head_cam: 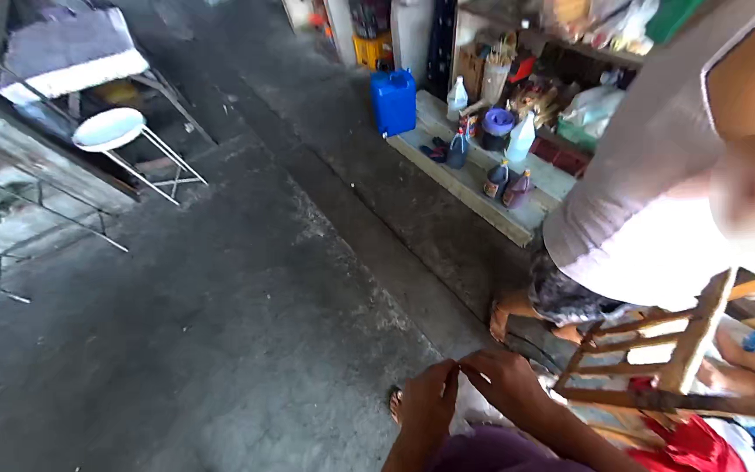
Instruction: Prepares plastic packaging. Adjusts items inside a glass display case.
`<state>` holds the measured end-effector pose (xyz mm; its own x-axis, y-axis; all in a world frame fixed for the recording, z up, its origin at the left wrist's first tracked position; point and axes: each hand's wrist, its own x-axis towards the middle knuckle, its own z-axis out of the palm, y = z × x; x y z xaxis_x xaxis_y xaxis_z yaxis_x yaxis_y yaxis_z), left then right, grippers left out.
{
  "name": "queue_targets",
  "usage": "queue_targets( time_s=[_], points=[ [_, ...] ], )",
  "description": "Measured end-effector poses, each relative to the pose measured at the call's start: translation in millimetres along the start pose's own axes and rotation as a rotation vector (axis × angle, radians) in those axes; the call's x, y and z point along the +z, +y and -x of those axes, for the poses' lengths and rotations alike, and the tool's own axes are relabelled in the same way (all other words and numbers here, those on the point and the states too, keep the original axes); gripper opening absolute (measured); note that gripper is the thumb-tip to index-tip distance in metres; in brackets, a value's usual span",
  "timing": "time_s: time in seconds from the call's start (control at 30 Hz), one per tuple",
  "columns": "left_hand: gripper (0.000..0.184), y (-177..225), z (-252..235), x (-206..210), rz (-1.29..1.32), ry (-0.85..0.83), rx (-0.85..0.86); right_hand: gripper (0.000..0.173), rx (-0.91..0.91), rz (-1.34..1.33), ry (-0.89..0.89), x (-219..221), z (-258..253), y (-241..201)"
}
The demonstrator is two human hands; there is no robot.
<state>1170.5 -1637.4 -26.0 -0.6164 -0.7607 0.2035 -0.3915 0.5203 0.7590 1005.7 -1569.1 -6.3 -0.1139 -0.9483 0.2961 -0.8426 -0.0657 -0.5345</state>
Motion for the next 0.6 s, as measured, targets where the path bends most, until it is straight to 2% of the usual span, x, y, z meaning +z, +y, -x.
queue_targets(
  time_s=[0.1, 0.23, 0.47, 0.6],
  points=[
    [0.018, -27.4, -18.8, -34.9, -0.003, -0.052, 0.058, 0.013, 0.042, 0.058, -0.015, 18.1, -33.3, -23.4],
    [0.015, -61.7, -37.2, -68.9, 0.012, -0.116, 0.09, 0.014, 0.156, -0.031, -0.113, 36.8, -65.2, -47.9],
    [0.014, -105.9, -48.9, -106.5, 0.089, -0.113, 0.193, 0.022, 0.244, -0.305, -0.283, 58.1, -103.0, -65.2],
    [0.015, -124.4, -50.9, -122.6, 0.106, -0.152, 0.228, 0.023, 0.266, -0.336, -0.362, 68.2, -121.5, -69.2]
  ],
)
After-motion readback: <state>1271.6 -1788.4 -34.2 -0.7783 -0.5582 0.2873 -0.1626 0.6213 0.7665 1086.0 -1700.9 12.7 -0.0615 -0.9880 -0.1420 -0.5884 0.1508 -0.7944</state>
